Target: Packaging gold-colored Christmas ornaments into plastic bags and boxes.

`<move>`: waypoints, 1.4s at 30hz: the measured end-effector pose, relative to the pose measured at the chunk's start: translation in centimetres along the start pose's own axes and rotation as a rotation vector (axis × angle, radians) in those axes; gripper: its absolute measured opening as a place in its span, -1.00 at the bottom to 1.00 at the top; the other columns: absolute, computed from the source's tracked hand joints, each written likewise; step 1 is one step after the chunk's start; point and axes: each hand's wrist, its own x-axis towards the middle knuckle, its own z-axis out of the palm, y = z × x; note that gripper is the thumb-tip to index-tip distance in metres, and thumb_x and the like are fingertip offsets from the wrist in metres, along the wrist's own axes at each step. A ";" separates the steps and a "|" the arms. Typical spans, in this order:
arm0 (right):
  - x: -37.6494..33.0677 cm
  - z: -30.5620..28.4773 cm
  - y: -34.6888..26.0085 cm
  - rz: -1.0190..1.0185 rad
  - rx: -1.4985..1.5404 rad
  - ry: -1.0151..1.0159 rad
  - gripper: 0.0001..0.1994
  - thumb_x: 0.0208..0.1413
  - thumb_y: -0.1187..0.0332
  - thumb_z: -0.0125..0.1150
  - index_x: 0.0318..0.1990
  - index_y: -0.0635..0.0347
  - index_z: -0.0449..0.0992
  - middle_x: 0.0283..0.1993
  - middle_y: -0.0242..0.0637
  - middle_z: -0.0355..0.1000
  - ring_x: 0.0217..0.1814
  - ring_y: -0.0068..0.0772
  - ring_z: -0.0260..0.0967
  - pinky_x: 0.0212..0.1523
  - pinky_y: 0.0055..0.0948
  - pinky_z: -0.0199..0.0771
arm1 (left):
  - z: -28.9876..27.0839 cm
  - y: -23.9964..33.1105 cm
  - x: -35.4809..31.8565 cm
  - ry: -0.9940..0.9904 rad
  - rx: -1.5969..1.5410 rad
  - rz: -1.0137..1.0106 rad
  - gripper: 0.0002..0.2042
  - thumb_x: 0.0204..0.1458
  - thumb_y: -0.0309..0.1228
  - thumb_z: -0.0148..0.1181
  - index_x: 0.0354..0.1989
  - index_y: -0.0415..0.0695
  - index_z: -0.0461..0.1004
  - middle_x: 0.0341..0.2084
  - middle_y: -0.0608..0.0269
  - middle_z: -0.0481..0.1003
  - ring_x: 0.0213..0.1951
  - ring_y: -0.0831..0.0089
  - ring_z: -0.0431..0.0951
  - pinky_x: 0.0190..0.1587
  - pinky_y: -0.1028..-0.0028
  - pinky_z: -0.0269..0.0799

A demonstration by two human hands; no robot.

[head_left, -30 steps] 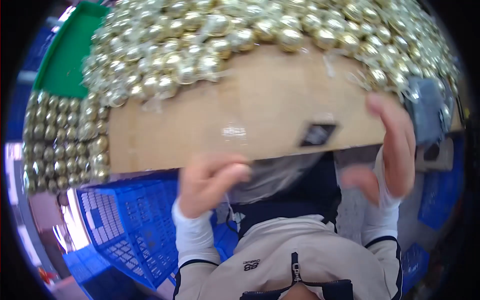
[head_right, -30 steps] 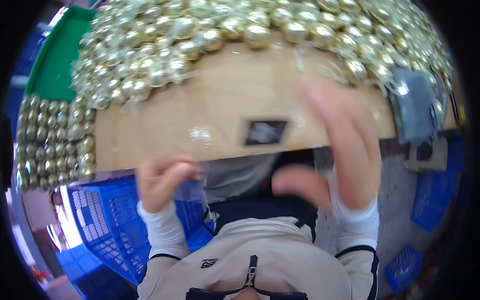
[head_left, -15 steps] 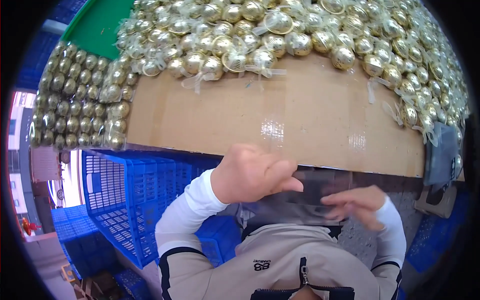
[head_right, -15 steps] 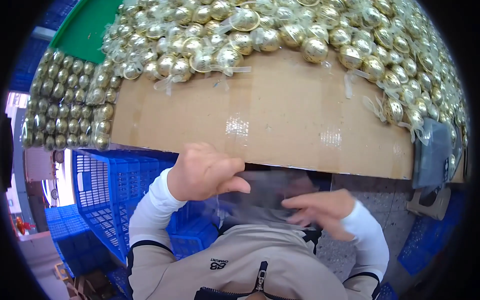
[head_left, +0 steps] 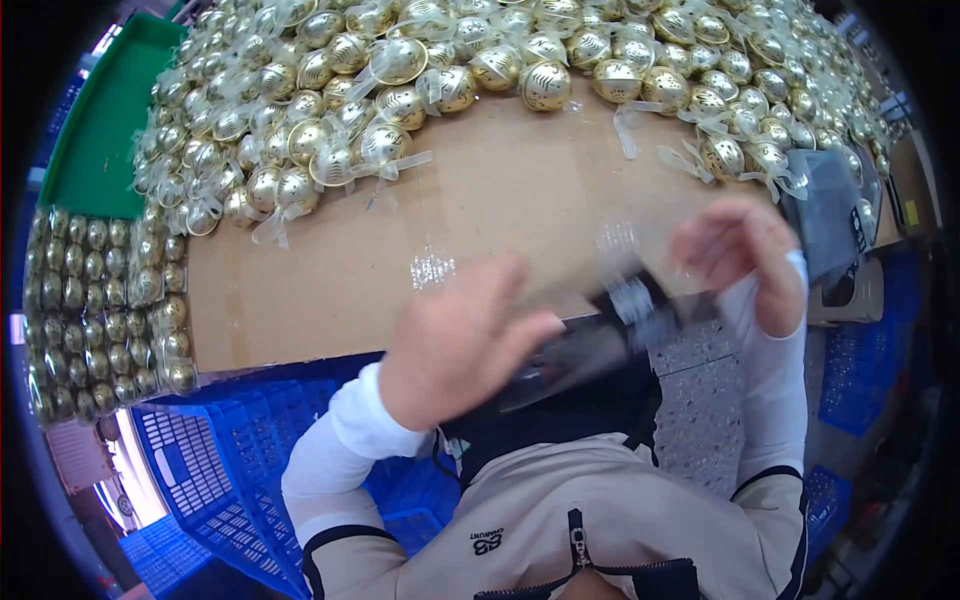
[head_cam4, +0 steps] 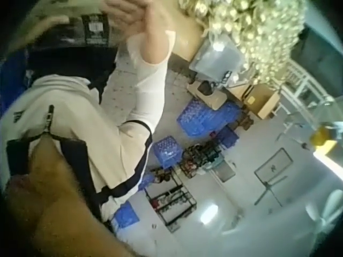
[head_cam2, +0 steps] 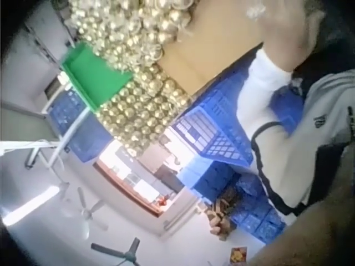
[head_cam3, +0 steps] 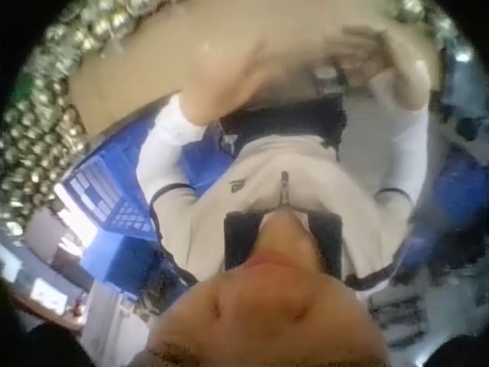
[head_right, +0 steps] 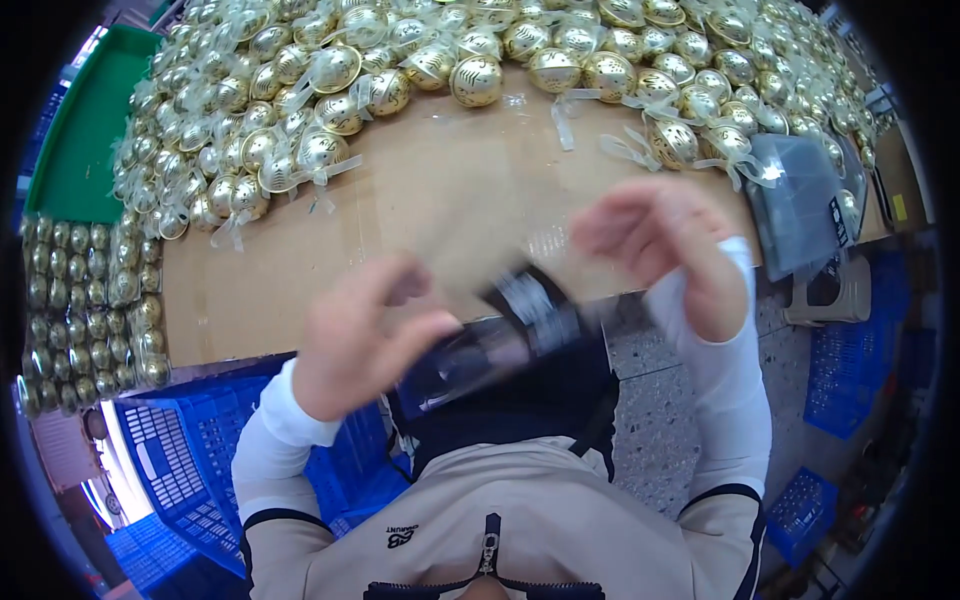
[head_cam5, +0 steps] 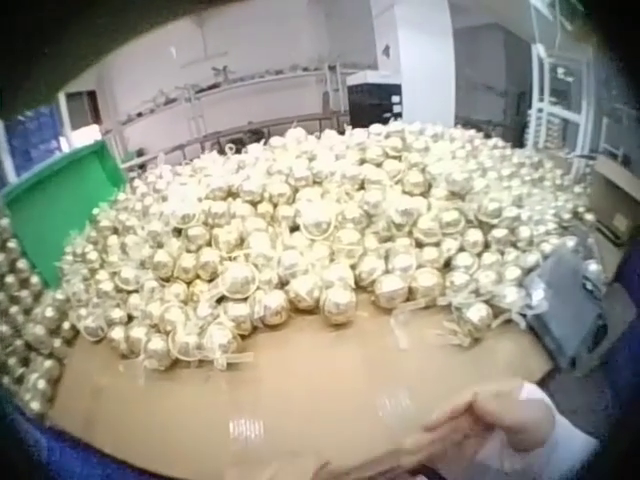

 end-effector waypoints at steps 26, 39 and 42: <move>6.1 4.1 10.2 -0.316 -1.646 0.233 -0.37 -0.07 0.20 0.22 0.19 0.17 0.19 0.26 0.07 0.02 0.24 0.05 0.04 0.16 -0.10 0.10 | 5.8 -6.4 1.5 0.074 0.513 -0.197 -0.22 -0.09 0.11 0.06 0.16 -0.31 0.15 0.23 -0.16 0.01 0.24 0.01 0.05 0.18 -0.06 -0.09; 1.8 3.7 1.8 -0.450 -0.134 0.209 -0.52 0.15 0.33 -0.08 0.23 0.26 0.10 0.11 -0.07 0.26 -0.08 -0.46 0.29 -0.14 -0.52 0.34 | 2.9 -0.6 0.2 0.330 -1.408 0.035 -0.38 0.06 -0.51 -0.06 0.33 -0.06 -0.12 0.25 -0.04 -0.02 0.09 0.18 0.30 0.04 0.34 0.18; 2.8 1.0 -1.7 -0.358 -0.320 0.020 -0.64 0.17 0.30 -0.09 0.03 0.38 0.33 -0.12 -0.11 0.40 -0.25 -0.46 0.35 -0.31 -0.52 0.36 | 2.3 0.0 0.5 0.216 -1.121 0.168 -0.35 0.01 -0.53 -0.03 0.32 -0.11 -0.10 0.27 -0.04 -0.04 0.08 0.20 0.29 0.04 0.35 0.17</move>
